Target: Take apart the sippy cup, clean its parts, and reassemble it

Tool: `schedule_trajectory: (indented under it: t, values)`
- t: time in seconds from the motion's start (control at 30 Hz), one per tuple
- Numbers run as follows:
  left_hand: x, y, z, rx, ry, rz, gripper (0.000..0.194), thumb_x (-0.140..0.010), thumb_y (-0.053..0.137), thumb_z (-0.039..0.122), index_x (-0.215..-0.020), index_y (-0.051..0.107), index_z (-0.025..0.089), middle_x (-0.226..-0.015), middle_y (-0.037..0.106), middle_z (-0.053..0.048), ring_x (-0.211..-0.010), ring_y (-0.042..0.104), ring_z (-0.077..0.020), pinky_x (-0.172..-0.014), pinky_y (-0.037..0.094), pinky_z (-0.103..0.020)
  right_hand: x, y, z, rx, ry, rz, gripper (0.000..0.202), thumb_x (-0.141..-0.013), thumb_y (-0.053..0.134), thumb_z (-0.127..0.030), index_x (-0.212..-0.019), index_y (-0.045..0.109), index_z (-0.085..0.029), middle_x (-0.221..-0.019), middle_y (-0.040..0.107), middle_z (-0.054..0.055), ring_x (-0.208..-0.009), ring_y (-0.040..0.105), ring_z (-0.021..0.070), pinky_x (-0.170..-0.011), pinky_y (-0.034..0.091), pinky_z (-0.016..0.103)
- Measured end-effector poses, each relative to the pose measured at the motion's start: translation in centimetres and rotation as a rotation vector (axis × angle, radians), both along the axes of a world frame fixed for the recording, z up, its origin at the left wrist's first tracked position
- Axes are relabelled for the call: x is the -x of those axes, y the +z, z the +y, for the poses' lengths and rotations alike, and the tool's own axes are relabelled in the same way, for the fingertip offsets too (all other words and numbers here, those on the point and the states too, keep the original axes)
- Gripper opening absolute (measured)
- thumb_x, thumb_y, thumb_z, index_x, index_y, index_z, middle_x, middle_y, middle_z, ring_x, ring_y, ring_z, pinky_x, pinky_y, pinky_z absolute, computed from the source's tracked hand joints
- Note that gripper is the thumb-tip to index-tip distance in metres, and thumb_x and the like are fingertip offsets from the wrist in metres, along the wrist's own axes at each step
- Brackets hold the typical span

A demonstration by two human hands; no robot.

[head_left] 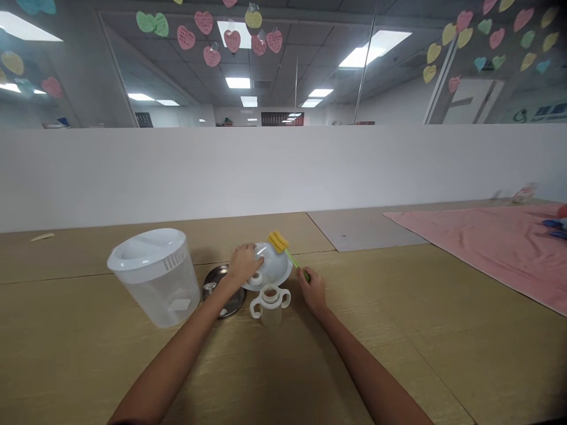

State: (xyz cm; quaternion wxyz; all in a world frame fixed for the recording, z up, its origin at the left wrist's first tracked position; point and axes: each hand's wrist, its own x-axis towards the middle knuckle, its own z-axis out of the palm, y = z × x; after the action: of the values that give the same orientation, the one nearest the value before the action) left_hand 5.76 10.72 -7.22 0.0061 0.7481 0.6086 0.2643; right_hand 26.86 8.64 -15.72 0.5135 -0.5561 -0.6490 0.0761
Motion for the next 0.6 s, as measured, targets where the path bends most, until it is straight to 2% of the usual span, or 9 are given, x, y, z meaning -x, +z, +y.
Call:
schedule_trajectory:
  t: [0.17, 0.27, 0.43, 0.6]
  values:
    - [3.2, 1.2, -1.0, -0.013, -0.097, -0.238, 0.042, -0.079, 0.049, 0.033, -0.115, 0.052, 0.011, -0.112, 0.060, -0.013, -0.099, 0.058, -0.0213, -0.087, 0.046, -0.034, 0.3, 0.1, -0.4, -0.044, 0.052, -0.069, 0.039, -0.086, 0.037, -0.043, -0.060, 0.050, -0.017, -0.049, 0.042, -0.003, -0.046, 0.036, 0.0095, -0.048, 0.024, 0.021]
    - [4.0, 1.7, -1.3, -0.005, -0.194, -0.332, 0.046, -0.077, 0.052, 0.034, -0.117, 0.052, 0.012, -0.115, 0.057, -0.012, -0.098, 0.058, -0.0195, -0.086, 0.048, -0.033, 0.6, 0.2, -0.8, -0.092, 0.109, -0.132, 0.040, -0.084, 0.039, -0.043, -0.058, 0.053, -0.017, -0.048, 0.043, -0.003, -0.045, 0.035, 0.0093, -0.049, 0.024, 0.022]
    - [3.4, 1.9, -1.8, 0.019, -0.304, -0.446, 0.046, -0.077, 0.052, 0.037, -0.119, 0.052, 0.016, -0.120, 0.054, -0.011, -0.101, 0.057, -0.0194, -0.087, 0.048, -0.034, 0.7, 0.4, -1.8, -0.155, 0.152, -0.191, 0.038, -0.084, 0.041, -0.041, -0.056, 0.054, -0.017, -0.045, 0.044, -0.002, -0.043, 0.037, 0.0089, -0.049, 0.025, 0.022]
    - [2.1, 0.9, -2.0, 0.086, -0.321, -0.560, 0.047, -0.084, 0.043, 0.043, -0.120, 0.051, 0.014, -0.118, 0.057, -0.011, -0.102, 0.057, -0.0203, -0.087, 0.048, -0.034, 0.5, 0.8, -2.4, -0.188, 0.142, -0.200, 0.040, -0.084, 0.037, -0.037, -0.050, 0.047, -0.019, -0.043, 0.041, -0.002, -0.043, 0.035, 0.0094, -0.050, 0.026, 0.023]
